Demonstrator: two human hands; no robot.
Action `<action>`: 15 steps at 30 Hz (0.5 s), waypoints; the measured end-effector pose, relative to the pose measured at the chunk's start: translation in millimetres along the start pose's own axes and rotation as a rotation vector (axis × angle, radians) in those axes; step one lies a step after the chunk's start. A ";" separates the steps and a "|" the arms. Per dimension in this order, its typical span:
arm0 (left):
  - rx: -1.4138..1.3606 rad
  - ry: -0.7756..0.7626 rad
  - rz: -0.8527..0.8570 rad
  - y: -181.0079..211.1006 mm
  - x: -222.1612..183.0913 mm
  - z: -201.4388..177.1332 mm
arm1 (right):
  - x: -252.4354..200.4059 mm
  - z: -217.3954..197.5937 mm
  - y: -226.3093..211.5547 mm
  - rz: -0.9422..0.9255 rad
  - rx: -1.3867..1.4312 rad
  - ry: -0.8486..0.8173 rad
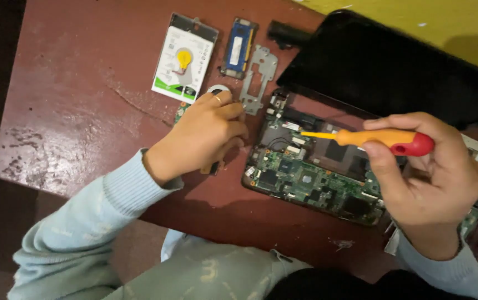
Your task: Performing a final inspection of a laptop motherboard by checking components with fingers and using a screwdriver to ensure screws are properly fastened.
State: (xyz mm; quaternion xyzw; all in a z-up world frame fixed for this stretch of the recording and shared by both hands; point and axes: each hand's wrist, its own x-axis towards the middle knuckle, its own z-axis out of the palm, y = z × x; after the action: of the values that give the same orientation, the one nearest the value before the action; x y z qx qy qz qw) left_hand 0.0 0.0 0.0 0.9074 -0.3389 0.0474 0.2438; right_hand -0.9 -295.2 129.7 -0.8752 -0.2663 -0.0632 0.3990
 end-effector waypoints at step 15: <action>0.017 -0.057 0.001 -2.0 -4.5 14.5 | -22.4 8.9 18.5 0.015 -0.153 -0.007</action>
State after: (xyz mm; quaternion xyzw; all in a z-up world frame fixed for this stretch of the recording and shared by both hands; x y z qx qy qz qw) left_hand -3.4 -2.9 -14.6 0.9104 -0.3458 0.0244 0.2261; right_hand -11.2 -308.0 104.2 -0.9053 -0.2556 -0.0772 0.3303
